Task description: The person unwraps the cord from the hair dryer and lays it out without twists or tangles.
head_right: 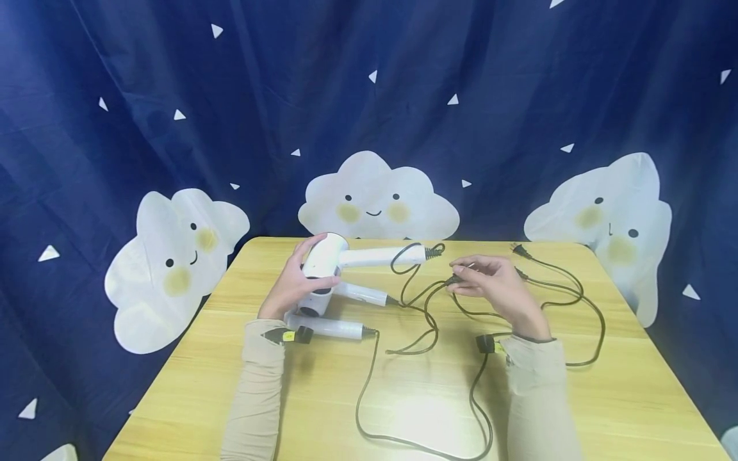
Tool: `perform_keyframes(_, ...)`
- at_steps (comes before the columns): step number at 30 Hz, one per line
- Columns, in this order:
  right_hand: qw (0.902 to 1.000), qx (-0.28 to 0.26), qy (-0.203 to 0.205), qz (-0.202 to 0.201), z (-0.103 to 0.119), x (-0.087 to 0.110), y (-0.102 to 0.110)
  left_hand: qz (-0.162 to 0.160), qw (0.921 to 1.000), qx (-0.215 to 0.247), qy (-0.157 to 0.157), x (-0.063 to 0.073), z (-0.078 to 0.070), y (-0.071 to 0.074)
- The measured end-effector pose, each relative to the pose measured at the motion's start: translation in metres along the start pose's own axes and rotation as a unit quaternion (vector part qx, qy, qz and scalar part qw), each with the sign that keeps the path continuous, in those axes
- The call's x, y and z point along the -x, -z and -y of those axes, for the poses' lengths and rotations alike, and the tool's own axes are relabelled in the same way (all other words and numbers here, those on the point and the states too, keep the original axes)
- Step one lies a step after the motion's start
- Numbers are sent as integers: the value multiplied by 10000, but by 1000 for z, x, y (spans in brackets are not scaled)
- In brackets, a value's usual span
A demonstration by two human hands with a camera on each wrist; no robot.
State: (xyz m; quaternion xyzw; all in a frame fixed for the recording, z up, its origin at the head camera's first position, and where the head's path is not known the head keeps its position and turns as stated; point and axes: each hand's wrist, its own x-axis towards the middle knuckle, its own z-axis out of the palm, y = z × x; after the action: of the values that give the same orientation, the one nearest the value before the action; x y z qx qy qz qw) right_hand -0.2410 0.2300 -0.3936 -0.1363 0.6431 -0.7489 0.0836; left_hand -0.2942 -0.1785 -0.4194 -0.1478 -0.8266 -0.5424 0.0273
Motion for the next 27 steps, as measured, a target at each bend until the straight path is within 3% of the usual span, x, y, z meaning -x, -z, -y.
perform_keyframes(6,9969,390,-316,-604,-16,-11,1,93,9999,24,-35,1,-3,1)
perform_keyframes(13,9962,-355,-617,-501,-28,-19,1,290,9995,78,85,14,-41,5)
perform_keyframes(22,9859,-1287,-771,-747,-31,-22,-1,466,9986,-10,-231,18,-49,3)
perform_keyframes(27,9826,-1387,-662,-1040,-34,-24,-2,559,9981,-45,-257,14,-40,0)
